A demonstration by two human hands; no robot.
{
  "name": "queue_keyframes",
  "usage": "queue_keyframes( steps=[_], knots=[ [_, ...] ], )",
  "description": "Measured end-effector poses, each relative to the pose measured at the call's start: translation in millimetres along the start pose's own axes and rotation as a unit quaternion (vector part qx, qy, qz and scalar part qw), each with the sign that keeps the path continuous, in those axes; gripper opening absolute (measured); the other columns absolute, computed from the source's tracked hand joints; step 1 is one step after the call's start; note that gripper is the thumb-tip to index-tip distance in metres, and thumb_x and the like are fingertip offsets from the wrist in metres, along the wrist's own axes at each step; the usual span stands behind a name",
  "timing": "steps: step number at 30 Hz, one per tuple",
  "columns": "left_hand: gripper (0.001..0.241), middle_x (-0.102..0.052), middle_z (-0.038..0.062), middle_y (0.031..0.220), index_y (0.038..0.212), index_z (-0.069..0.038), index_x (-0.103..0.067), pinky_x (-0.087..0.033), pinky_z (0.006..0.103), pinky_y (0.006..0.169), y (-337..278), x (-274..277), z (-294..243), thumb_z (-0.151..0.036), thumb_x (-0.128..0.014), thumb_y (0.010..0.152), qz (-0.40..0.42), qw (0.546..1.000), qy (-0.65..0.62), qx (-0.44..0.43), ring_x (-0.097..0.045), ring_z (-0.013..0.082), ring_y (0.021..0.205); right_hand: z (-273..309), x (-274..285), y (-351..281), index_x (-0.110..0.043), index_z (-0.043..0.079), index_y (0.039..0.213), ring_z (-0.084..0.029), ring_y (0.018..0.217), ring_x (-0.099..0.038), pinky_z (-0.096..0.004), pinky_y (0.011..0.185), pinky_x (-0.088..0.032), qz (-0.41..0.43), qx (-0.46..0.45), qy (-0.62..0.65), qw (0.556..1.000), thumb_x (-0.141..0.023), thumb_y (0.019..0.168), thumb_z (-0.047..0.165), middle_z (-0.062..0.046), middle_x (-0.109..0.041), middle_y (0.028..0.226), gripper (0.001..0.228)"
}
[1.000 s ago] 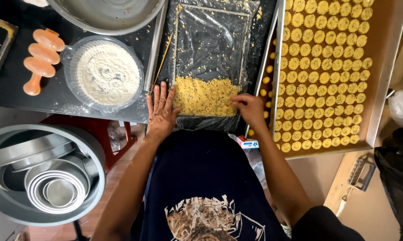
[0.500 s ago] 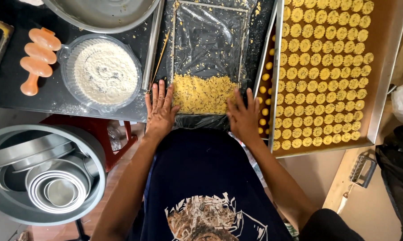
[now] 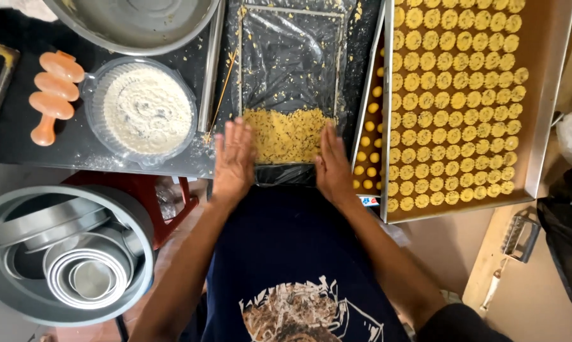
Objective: The person presses dough into a mold to form small cookies on a tray.
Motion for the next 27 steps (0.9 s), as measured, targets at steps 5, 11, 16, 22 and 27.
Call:
queue_keyframes(
  steps=[5,11,16,22,27],
  knots=[
    [0.069,-0.026,0.015,0.172,0.163,-0.002,-0.025,-0.012,0.0422,0.132,22.8,42.5,-57.6,-0.051,-0.024,0.114,-0.003,0.672,-0.735,0.089,-0.018,0.032,0.163,95.5,46.1,26.8,-0.004,0.01,0.169,-0.033,0.164,-0.013,-0.046,0.134,-0.017,-0.067,0.205,0.267,0.939,-0.039,0.115,0.04,-0.016,-0.006,0.176,0.072],
    [0.067,-0.053,0.016,0.154,0.159,-0.005,-0.036,-0.035,0.039,0.12,45.3,72.9,-65.8,-0.05,-0.031,0.109,0.067,0.438,-0.876,0.193,-0.052,0.0259,0.141,62.8,40.2,73.7,-0.051,0.021,0.151,-0.029,0.159,-0.031,-0.058,0.127,-0.022,-0.071,0.085,-0.146,0.983,-0.058,0.104,0.028,-0.001,-0.033,0.165,0.048],
    [0.041,-0.069,0.011,0.127,0.138,-0.002,-0.06,-0.049,0.0289,0.101,-10.9,68.6,-12.2,-0.029,-0.056,0.108,-0.046,0.659,-0.722,0.208,-0.063,0.0167,0.116,10.5,44.8,63.0,-0.069,0.018,0.138,-0.023,0.106,-0.064,-0.031,0.088,-0.056,-0.092,-0.085,0.182,0.975,-0.059,0.103,0.009,-0.011,-0.061,0.125,0.038],
    [0.045,-0.071,0.019,0.083,0.104,0.006,-0.073,-0.04,0.0367,0.058,-134.3,-80.0,46.4,-0.037,-0.059,0.106,0.197,0.652,-0.608,0.408,-0.057,0.0274,0.067,35.1,79.7,19.6,-0.071,0.001,0.12,-0.025,0.089,-0.062,-0.028,0.073,-0.053,-0.158,-0.009,0.15,0.976,-0.066,0.091,-0.003,-0.018,-0.064,0.102,0.03],
    [0.068,-0.068,0.011,0.114,0.134,-0.008,-0.054,-0.056,0.0382,0.077,-127.3,-70.8,44.4,-0.034,-0.08,0.077,0.235,0.726,-0.498,0.412,-0.068,0.0254,0.098,-60.4,-21.5,-97.7,-0.076,0.004,0.105,-0.009,0.072,-0.064,-0.023,0.065,-0.051,0.078,-0.241,0.446,0.858,-0.058,0.098,0.003,0.0,-0.071,0.082,0.02]
  ],
)
Point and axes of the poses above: each hand's wrist, its own y-axis towards the middle knuckle, its own x-axis out of the back of the hand, z = x × y, the point moved 6 cm from there along y, towards the middle knuckle
